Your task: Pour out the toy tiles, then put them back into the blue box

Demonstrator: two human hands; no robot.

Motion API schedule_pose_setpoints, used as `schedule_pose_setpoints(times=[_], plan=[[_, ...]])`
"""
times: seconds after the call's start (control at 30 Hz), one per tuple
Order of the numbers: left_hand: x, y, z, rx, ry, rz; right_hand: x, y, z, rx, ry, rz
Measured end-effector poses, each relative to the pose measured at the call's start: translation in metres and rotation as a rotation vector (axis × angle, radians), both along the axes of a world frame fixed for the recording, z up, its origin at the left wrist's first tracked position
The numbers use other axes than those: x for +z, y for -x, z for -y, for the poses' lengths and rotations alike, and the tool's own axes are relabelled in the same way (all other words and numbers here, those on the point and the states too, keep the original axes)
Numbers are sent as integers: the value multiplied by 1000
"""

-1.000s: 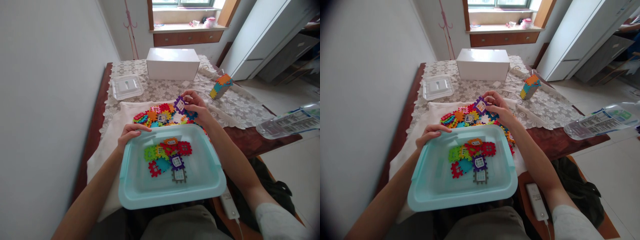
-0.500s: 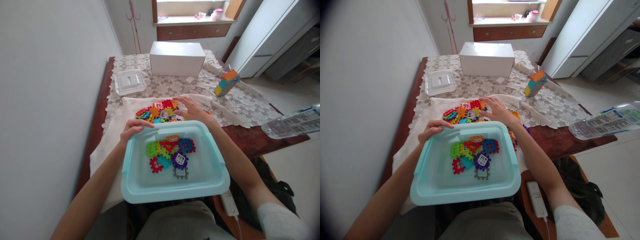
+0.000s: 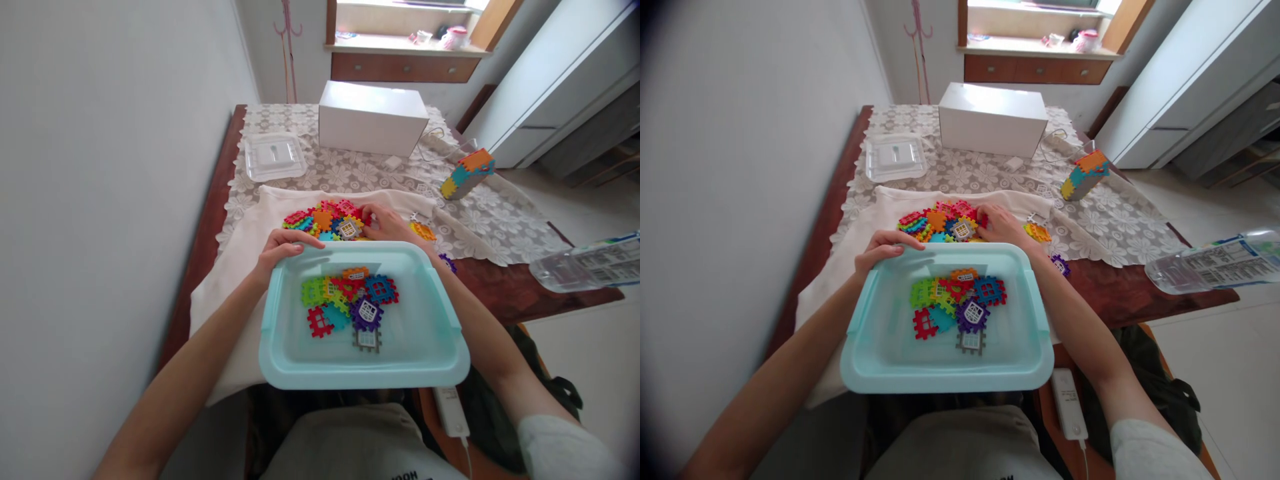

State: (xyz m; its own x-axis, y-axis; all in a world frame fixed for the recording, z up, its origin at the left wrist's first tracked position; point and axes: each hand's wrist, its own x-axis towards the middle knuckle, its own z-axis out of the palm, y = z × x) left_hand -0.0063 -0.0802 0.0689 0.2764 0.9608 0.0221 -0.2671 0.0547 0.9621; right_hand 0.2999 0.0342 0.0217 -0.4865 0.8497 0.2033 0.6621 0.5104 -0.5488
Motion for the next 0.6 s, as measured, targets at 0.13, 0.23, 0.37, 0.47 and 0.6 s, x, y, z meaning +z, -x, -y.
schedule_pose_setpoints(times=[0.13, 0.23, 0.37, 0.47, 0.6], plan=[[1, -2, 1, -3, 21, 14, -1, -1, 4, 28, -31, -33], [2, -2, 2, 7, 4, -9, 3, -1, 7, 61, -17, -15], [2, -1, 1, 16, -19, -48, 11, -7, 7, 102, 66, -36], [3, -1, 1, 24, -4, -55, 16, -12, 4, 137, 165, -82], [0, 0, 1, 19, 3, -34, 13, -11, 0, 4, 185, -114]])
